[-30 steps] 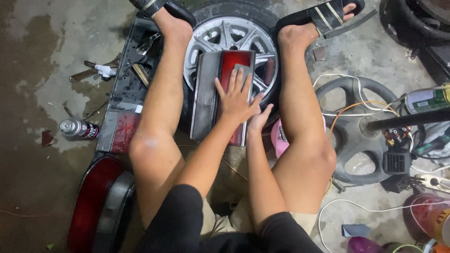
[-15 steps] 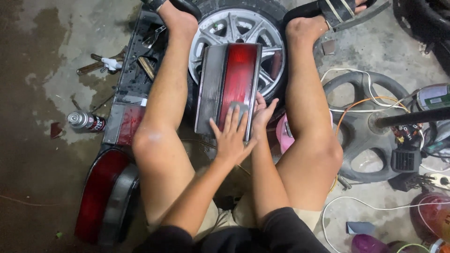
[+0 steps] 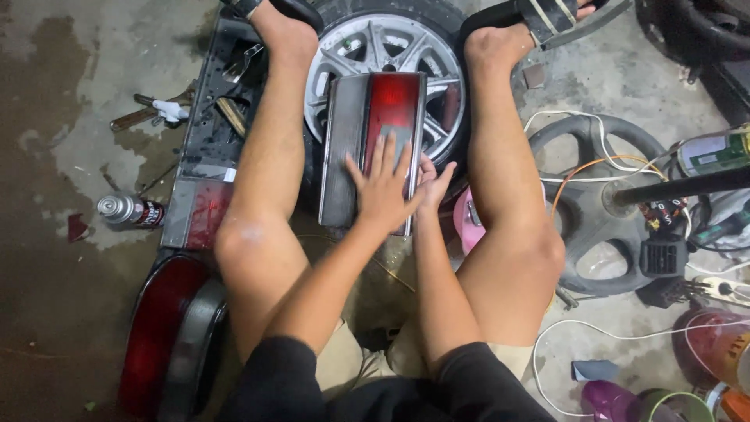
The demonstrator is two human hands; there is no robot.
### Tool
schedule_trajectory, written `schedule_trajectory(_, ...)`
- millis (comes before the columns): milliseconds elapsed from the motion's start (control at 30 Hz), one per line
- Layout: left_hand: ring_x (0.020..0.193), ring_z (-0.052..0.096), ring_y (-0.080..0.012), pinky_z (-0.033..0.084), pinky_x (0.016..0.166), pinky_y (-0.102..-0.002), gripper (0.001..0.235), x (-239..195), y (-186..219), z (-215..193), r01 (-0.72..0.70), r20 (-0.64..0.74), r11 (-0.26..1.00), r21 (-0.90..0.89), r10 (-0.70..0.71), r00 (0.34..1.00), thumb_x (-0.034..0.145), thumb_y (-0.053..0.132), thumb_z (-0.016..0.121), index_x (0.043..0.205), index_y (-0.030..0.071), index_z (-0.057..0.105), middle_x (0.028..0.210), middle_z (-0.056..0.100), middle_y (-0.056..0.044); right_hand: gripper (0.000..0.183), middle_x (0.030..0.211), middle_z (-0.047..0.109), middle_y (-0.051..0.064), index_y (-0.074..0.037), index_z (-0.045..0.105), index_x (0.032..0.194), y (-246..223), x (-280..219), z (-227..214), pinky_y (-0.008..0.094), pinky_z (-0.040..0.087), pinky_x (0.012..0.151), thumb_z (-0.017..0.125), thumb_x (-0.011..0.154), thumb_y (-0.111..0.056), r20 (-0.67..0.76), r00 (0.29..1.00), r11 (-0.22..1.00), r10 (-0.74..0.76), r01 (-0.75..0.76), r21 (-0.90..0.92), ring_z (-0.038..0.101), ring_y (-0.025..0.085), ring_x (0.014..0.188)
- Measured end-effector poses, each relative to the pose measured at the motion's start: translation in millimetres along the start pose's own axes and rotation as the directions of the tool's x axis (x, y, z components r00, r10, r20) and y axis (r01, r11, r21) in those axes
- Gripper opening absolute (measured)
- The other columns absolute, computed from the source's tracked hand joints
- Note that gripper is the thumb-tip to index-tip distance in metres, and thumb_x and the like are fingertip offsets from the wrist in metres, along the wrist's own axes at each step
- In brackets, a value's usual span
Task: Hand-sanding a car taillight assembly with a sanding block and water to smooth the surface.
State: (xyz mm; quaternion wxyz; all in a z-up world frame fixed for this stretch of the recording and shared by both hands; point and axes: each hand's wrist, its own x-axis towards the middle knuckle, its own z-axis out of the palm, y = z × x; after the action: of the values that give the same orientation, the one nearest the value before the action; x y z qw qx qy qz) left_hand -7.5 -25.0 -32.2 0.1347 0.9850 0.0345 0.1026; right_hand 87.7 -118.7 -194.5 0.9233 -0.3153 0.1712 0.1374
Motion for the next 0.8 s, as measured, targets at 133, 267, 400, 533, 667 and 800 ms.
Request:
schedule_trajectory(133,0.158,0.022,-0.0322,0.001,0.107,-0.087,0.089,-74.2,11.3,-10.6,0.001,0.082,1.000,0.004,-0.001,0.997,0.083,0.064,0.062,0.159,0.023,0.039,0.169,0.027,-0.016,0.095,0.092,0.074,0.014,-0.003,0.070,0.116,3.3,1.7,-5.8,0.032,0.065,0.070,0.031,0.087,-0.085,-0.038,0.999,1.000,-0.006,0.006,0.005,0.076,0.024,0.080)
schedule_trajectory(267,0.157,0.021,-0.0336,0.002,0.105,-0.089,0.089,-88.9,10.4,-3.2,-0.020,0.100,0.998,0.066,0.013,0.995,0.085,0.074,0.051,0.159,0.026,0.039,0.169,0.029,-0.017,0.099,0.099,0.077,0.017,-0.003,0.070,0.118,3.9,-1.5,2.4,0.034,0.066,0.079,0.037,0.081,-0.089,-0.066,0.998,0.999,0.011,-0.009,0.033,0.078,0.027,0.089)
schedule_trajectory(400,0.158,0.023,-0.0335,0.002,0.104,-0.091,0.082,-31.3,0.3,13.5,-0.024,0.020,0.997,0.080,0.022,1.000,0.090,0.066,0.051,0.160,0.026,0.036,0.171,0.022,-0.015,0.094,0.102,0.077,0.014,-0.004,0.069,0.122,-13.2,-20.5,24.1,0.030,0.064,0.080,0.029,0.088,-0.082,-0.032,0.999,1.000,0.001,-0.002,-0.026,0.077,0.023,0.092)
schedule_trajectory(533,0.157,0.023,-0.0311,0.006,0.107,-0.089,0.075,39.5,-10.3,28.3,-0.032,-0.076,0.999,0.036,0.035,0.996,0.091,0.062,0.057,0.156,0.026,0.044,0.168,0.029,-0.014,0.091,0.098,0.076,0.007,-0.008,0.071,0.120,-0.8,2.0,-8.3,0.027,0.063,0.081,0.034,0.088,-0.084,-0.029,1.000,1.000,-0.002,0.002,-0.010,0.076,0.019,0.088)
schedule_trajectory(667,0.158,0.005,-0.0376,-0.009,0.110,-0.083,0.089,57.3,0.4,36.3,0.000,-0.043,1.000,-0.017,-0.001,0.999,0.097,0.071,0.047,0.162,0.011,0.036,0.170,0.009,-0.019,0.104,0.140,0.059,0.024,0.014,0.052,0.141,-10.0,-16.7,5.2,0.032,0.040,0.110,0.030,0.090,-0.075,0.047,0.999,0.999,-0.006,0.004,0.035,0.057,0.027,0.122)
schedule_trajectory(800,0.158,0.012,-0.0380,-0.006,0.109,-0.085,0.083,-8.8,14.9,15.2,0.008,-0.042,0.999,-0.050,-0.010,0.999,0.093,0.060,0.055,0.160,0.012,0.039,0.170,0.017,-0.019,0.100,0.119,0.070,0.022,0.009,0.060,0.131,-5.5,-12.7,-1.0,0.033,0.054,0.094,0.037,0.089,-0.078,0.182,0.983,0.990,-0.008,-0.018,0.138,0.070,0.024,0.101)
